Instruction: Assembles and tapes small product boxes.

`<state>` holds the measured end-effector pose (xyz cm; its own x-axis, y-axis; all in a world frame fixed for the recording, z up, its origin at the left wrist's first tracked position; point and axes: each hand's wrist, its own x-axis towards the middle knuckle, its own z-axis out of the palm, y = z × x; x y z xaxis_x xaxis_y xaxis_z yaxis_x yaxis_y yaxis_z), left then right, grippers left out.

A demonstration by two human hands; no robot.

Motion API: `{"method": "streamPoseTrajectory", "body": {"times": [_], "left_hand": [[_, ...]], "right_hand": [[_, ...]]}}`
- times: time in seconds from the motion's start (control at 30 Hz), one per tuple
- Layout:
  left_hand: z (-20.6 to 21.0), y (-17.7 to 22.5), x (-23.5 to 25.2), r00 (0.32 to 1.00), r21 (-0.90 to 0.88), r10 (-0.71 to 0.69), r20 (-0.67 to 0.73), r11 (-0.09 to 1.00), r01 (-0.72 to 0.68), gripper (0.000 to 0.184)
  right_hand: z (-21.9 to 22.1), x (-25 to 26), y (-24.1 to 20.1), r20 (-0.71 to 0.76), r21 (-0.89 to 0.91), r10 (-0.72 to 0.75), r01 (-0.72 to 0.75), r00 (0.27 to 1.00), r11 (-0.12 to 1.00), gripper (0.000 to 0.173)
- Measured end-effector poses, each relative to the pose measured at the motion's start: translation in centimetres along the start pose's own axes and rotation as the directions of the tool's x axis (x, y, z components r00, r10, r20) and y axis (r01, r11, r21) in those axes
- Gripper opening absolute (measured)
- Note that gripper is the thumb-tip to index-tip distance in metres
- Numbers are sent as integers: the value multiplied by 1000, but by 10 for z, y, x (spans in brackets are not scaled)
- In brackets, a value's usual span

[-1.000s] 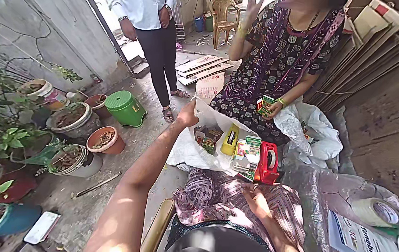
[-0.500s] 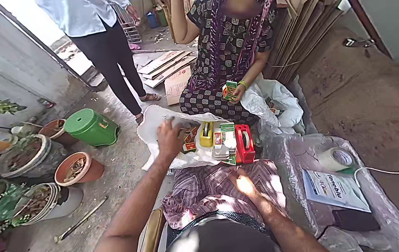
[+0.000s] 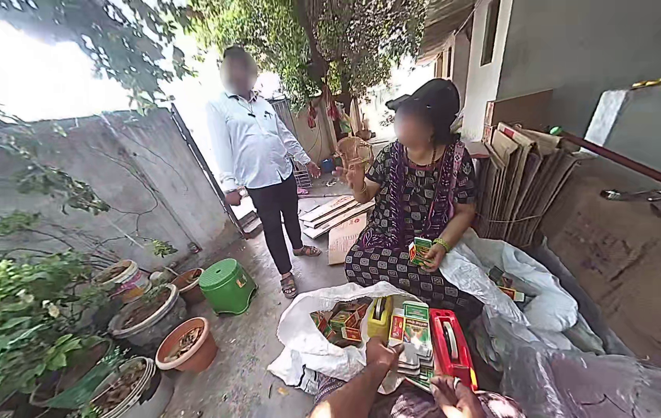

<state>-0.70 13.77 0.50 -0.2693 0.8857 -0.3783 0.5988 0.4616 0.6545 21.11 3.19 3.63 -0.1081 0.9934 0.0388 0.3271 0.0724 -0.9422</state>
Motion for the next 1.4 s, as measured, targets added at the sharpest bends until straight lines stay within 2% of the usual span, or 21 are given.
{"method": "streamPoseTrajectory", "body": {"times": [0.17, 0.27, 0.37, 0.43, 0.5, 0.57, 0.63, 0.67, 0.77, 0.8, 0.83, 0.97, 1.07, 1.2, 1.33, 1.4], "left_hand": [[-10, 5, -4, 998, 29, -40, -40, 999, 41, 55], [-10, 8, -6, 994, -53, -29, -107, 998, 23, 49], [-4, 8, -3, 987, -195, 40, -157, 978, -71, 36], [-6, 12, -5, 978, -218, 112, -175, 964, -150, 30], [-15, 17, -20, 944, -206, 244, -223, 935, -290, 27], [-26, 20, -44, 852, -144, 450, -267, 856, -497, 25], [-39, 18, -76, 735, -64, 640, -225, 743, -666, 25], [-45, 14, -93, 661, -41, 724, -199, 668, -743, 24], [-49, -5, -128, 423, -12, 891, -165, 427, -904, 19], [-49, -11, -135, 378, 45, 912, -159, 389, -920, 17], [-49, -17, -140, 363, 96, 922, -135, 377, -921, 17], [-51, -27, -148, 392, 73, 911, -132, 403, -912, 21], [-54, -27, -149, 415, 48, 906, -87, 420, -906, 22], [-56, -23, -150, 416, -77, 909, -31, 412, -908, 19], [-53, -21, -153, 524, -302, 850, -53, 487, -820, 19], [-54, -20, -153, 602, -394, 792, -100, 524, -755, 24]], "right_hand": [[6, 4, 5, 9, 32, 31, -32, 999, 999, 27], [7, 3, 5, 46, -10, 53, -53, 998, 999, 29], [10, 3, 8, 44, -46, 20, -18, 999, 999, 29], [10, 3, 4, 41, -28, 56, -55, 998, 998, 27], [10, 1, -2, -12, -17, 60, -60, 998, 998, 24], [10, 0, -5, -167, -38, -55, 49, 984, 998, 27], [10, 0, -5, -328, -48, -198, 193, 924, 980, 41], [10, 0, -7, -379, -42, -223, 225, 898, 974, 51], [11, -1, -10, -392, 20, -165, 187, 905, 982, 67], [13, -1, -9, -380, 32, -142, 166, 914, 986, 66], [16, -2, -8, -375, 45, -130, 158, 918, 986, 66], [28, 3, 6, -416, 81, -210, 266, 885, 960, 66], [23, -1, 1, -249, 167, -180, 225, 952, 960, 53], [23, -4, -2, -182, 144, -144, 171, 973, 975, 53], [18, -1, -3, -292, 200, -117, 180, 949, 963, 73], [14, 4, -2, -296, 229, -90, 162, 951, 960, 64]]}}
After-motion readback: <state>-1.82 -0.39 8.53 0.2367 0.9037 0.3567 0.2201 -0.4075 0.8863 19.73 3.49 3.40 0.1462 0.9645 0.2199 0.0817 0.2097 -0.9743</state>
